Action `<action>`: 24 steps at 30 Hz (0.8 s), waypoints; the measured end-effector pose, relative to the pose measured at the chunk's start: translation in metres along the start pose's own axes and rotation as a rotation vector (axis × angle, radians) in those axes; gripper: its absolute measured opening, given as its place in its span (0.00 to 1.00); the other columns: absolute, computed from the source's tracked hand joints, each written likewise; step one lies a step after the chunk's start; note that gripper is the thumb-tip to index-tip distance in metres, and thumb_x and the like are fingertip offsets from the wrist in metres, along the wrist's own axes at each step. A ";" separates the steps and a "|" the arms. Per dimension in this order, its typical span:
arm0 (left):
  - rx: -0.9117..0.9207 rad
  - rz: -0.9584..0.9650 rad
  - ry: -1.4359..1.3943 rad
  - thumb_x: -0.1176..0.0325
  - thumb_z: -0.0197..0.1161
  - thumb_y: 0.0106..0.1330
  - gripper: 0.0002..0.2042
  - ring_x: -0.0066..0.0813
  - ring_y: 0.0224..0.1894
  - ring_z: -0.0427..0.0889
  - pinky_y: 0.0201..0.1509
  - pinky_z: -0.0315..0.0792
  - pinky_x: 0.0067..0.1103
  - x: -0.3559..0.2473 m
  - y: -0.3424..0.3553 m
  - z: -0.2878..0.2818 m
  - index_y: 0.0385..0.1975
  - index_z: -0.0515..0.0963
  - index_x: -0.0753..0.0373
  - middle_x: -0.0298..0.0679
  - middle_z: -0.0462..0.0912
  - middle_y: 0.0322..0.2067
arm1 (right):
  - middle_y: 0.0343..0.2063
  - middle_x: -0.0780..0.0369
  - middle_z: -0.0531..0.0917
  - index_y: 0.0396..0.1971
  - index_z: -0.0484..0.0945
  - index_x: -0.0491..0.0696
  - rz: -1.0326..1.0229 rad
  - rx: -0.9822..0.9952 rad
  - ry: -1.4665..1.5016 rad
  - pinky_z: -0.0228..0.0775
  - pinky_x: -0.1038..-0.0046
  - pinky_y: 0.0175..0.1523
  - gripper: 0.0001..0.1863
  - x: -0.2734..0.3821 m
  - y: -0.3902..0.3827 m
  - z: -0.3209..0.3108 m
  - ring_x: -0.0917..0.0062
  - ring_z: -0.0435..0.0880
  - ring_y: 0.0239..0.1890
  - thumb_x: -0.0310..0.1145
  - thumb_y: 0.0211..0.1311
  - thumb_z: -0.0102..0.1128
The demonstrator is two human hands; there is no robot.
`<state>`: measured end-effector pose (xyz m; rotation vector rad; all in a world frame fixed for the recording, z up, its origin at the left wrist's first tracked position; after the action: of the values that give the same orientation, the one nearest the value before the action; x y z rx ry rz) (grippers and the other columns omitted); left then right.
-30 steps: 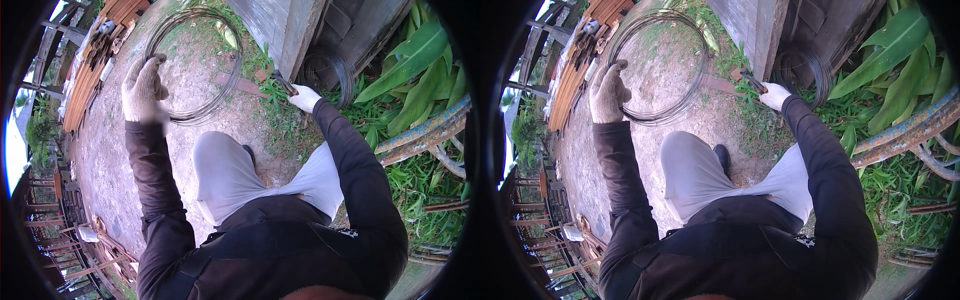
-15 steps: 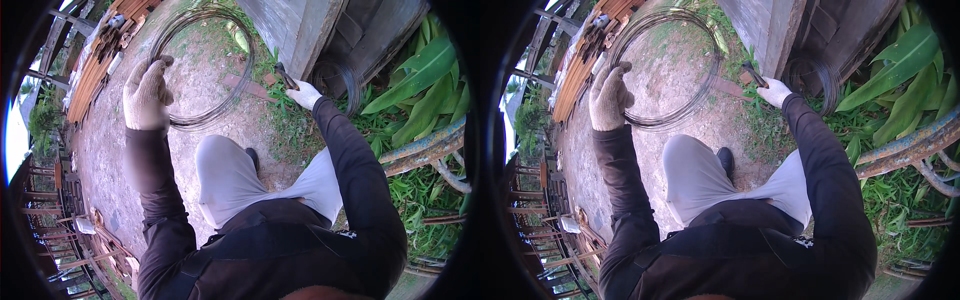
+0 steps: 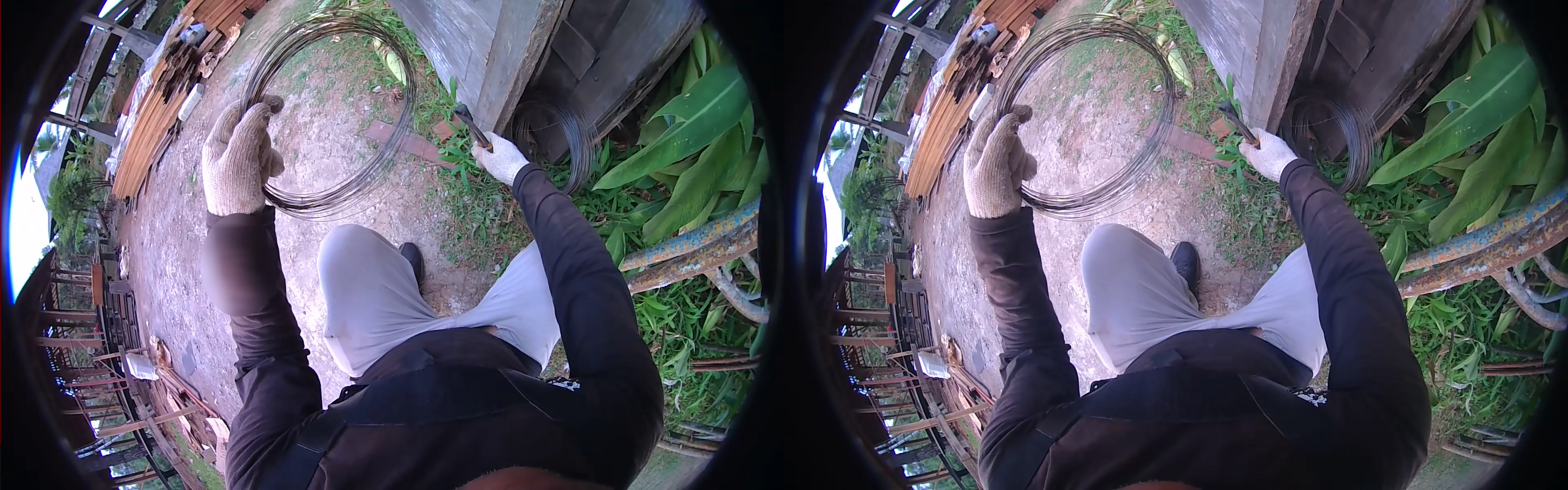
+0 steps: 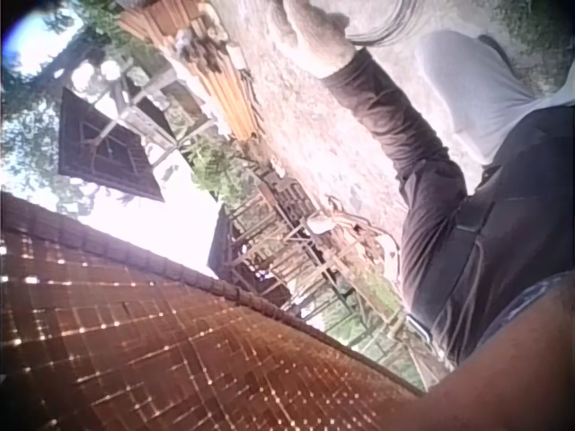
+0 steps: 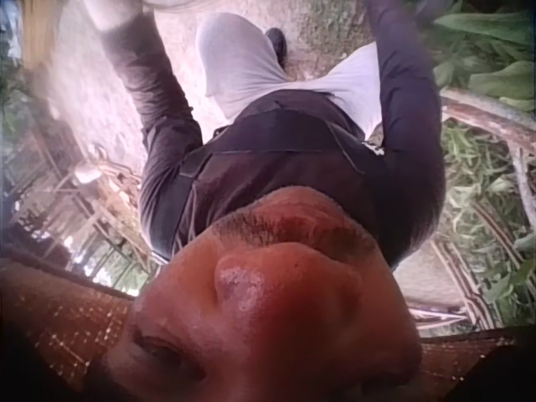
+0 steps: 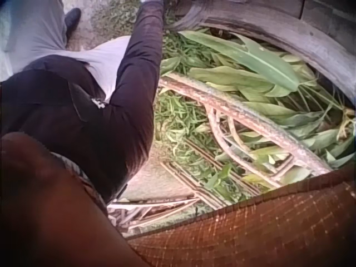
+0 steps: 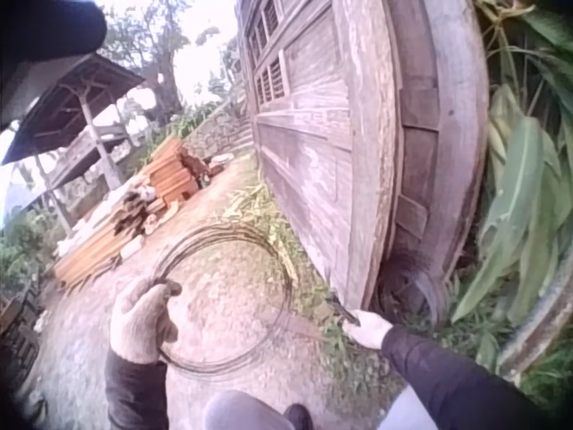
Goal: The person prepares wire by cutting it with pliers and then uses the wire to secure wooden roof tiles to the frame of a structure.
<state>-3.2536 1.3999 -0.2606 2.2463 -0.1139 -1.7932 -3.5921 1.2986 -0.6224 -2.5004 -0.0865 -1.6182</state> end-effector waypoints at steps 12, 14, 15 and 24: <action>-0.038 -0.022 0.028 0.64 0.61 0.75 0.13 0.13 0.14 0.65 0.19 0.63 0.16 0.023 -0.008 -0.017 0.46 0.84 0.69 0.24 0.67 0.16 | 0.29 0.56 0.86 0.38 0.79 0.45 -0.052 -0.165 -0.450 0.79 0.58 0.42 0.16 0.023 -0.038 -0.018 0.61 0.87 0.32 0.43 0.67 0.68; -0.065 -0.023 0.057 0.64 0.62 0.75 0.13 0.13 0.14 0.65 0.19 0.63 0.16 0.027 -0.010 -0.023 0.46 0.84 0.69 0.24 0.67 0.17 | 0.25 0.58 0.83 0.38 0.79 0.46 0.278 0.270 0.036 0.77 0.59 0.36 0.14 0.002 -0.047 -0.019 0.65 0.84 0.26 0.42 0.69 0.66; -0.072 -0.027 0.056 0.64 0.62 0.75 0.13 0.13 0.14 0.65 0.19 0.63 0.16 0.033 -0.011 -0.029 0.46 0.84 0.69 0.24 0.67 0.17 | 0.22 0.60 0.81 0.37 0.79 0.46 0.603 0.701 0.536 0.76 0.60 0.30 0.12 0.003 -0.066 -0.004 0.68 0.82 0.21 0.40 0.70 0.64; -0.123 -0.078 -0.114 0.55 0.58 0.76 0.19 0.16 0.15 0.58 0.23 0.64 0.22 0.077 0.016 -0.040 0.47 0.84 0.68 0.23 0.61 0.16 | 0.43 0.59 0.86 0.53 0.74 0.47 0.403 0.217 0.638 0.80 0.63 0.49 0.17 0.002 -0.073 -0.008 0.68 0.87 0.41 0.27 0.65 0.62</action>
<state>-3.1957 1.3738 -0.3212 2.0908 0.0611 -1.9128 -3.6085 1.3693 -0.6096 -1.6148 0.2827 -1.9887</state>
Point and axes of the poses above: each hand's wrist, its own y-axis towards the middle knuckle, its own z-axis out of the palm, x = y × z, the point moved 5 cm from there along y, towards the middle knuckle
